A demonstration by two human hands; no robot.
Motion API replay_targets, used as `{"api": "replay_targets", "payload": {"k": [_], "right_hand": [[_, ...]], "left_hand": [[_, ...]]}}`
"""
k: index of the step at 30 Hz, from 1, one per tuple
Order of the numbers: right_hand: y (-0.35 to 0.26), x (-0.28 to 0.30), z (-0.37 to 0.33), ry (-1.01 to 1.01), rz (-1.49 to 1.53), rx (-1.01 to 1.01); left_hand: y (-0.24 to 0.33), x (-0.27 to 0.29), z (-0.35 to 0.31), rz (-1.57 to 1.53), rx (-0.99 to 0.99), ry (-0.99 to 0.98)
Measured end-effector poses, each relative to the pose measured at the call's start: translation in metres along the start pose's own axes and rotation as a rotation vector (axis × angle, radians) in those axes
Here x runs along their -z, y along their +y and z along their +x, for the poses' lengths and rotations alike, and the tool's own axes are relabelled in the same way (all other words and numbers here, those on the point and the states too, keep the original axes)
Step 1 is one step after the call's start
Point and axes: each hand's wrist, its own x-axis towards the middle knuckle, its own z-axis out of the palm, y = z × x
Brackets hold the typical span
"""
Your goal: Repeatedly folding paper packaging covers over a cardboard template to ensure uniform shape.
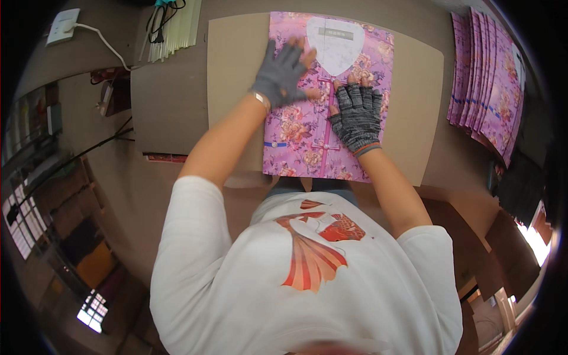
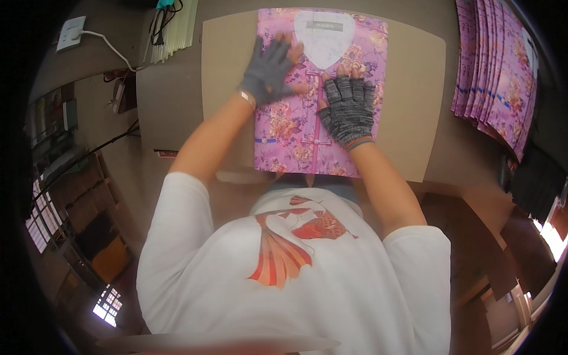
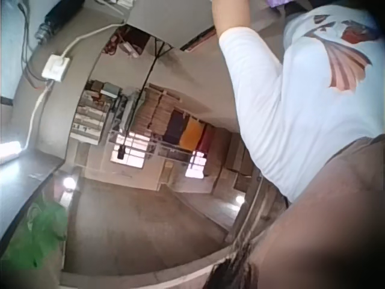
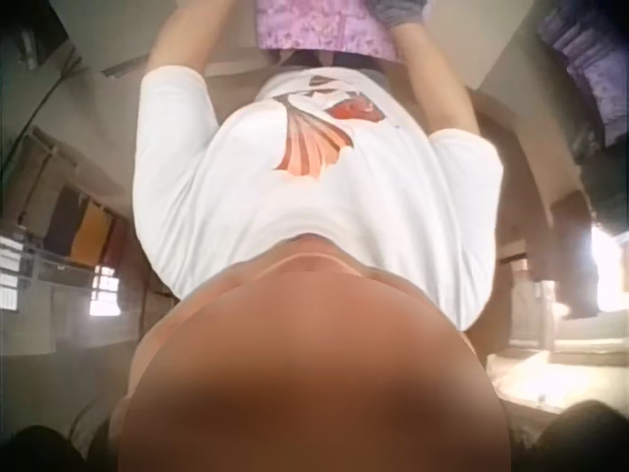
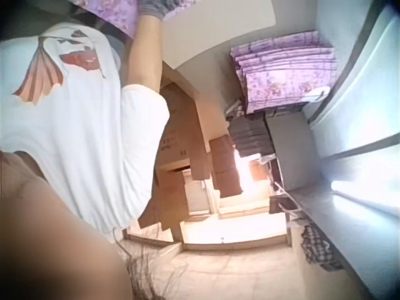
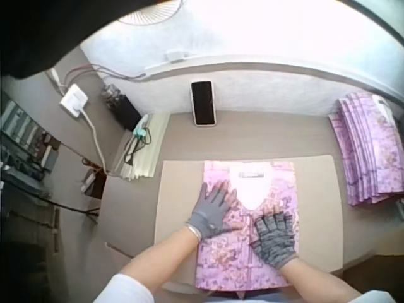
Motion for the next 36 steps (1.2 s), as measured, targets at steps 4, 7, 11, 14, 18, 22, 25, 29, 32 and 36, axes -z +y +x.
{"api": "replay_targets", "payload": {"k": [4, 7, 11, 14, 18, 22, 25, 29, 32, 36], "right_hand": [[-0.001, 0.001, -0.003, 0.009, 0.036, 0.008], [-0.002, 0.001, -0.002, -0.017, 0.054, -0.008], [-0.008, 0.002, 0.002, -0.011, 0.061, 0.005], [0.003, 0.001, -0.006, -0.012, 0.060, -0.018], [0.000, 0.003, 0.002, 0.032, -0.049, -0.006], [0.000, 0.006, 0.000, 0.030, -0.064, -0.012], [0.000, 0.005, -0.001, 0.038, -0.053, -0.019], [-0.006, 0.000, -0.001, 0.058, -0.004, 0.016], [0.020, -0.004, 0.020, -0.044, -0.008, 0.034], [0.083, 0.002, 0.113, 0.180, -0.200, -0.116]], "left_hand": [[-0.057, 0.002, 0.075, 0.261, 0.149, -0.072], [-0.097, -0.009, 0.116, 0.102, 0.278, -0.029], [-0.097, -0.020, 0.093, 0.126, 0.390, 0.152], [-0.032, -0.005, 0.029, 0.291, 0.268, -0.054], [0.057, -0.005, -0.156, -0.087, 0.118, -0.110], [0.103, 0.008, -0.225, -0.238, 0.096, -0.155], [0.128, 0.027, -0.207, -0.172, 0.264, -0.260], [0.144, 0.015, -0.127, -0.082, 0.420, -0.206], [0.144, 0.030, -0.094, -0.144, 0.509, -0.424], [0.142, 0.011, -0.108, -0.147, 0.469, -0.290]]}}
